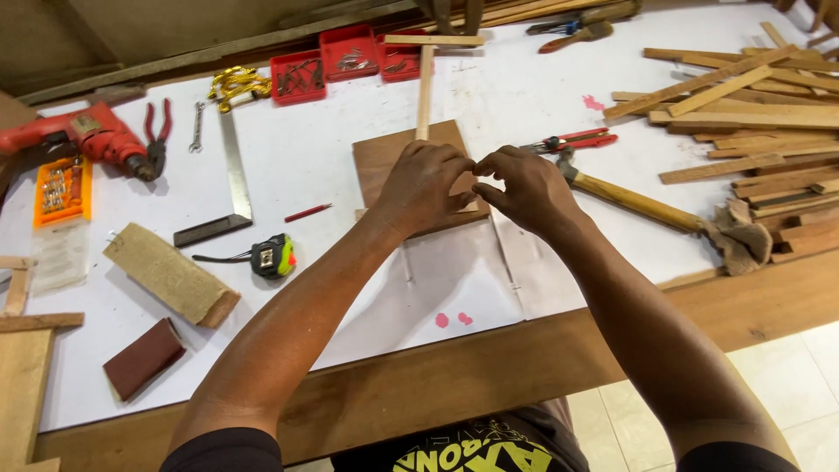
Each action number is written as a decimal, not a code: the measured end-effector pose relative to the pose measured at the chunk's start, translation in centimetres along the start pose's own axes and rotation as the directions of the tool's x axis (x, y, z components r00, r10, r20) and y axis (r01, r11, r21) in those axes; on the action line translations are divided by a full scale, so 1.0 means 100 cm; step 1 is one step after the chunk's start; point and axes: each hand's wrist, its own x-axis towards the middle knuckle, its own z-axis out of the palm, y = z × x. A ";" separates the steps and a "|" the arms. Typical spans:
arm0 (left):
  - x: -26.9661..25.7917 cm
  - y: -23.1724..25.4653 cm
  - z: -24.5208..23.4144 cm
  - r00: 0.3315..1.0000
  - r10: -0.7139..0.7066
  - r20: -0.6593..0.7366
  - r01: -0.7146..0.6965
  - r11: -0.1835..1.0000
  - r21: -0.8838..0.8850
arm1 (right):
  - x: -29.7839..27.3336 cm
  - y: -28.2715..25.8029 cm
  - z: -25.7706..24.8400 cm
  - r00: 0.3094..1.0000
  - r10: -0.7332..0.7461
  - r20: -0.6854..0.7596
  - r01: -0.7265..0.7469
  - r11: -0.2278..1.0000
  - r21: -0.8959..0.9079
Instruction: Measuring wooden pieces with a tape measure and assembling a structure at a workbench.
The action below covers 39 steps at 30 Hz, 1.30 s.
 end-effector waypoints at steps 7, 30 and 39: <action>0.081 0.066 0.057 0.992 0.023 0.128 -0.014 0.997 -0.073 | -0.056 0.079 -0.051 0.980 0.193 -0.047 -0.195 0.981 -0.021; 0.138 0.085 0.126 0.975 -0.034 0.219 0.034 0.999 0.002 | -0.070 0.153 -0.037 0.901 0.417 0.118 -0.390 0.899 -0.200; 0.075 0.026 0.004 0.973 0.086 -0.213 -0.133 0.967 -0.216 | -0.027 0.061 -0.040 0.926 0.346 0.153 -0.367 0.919 0.142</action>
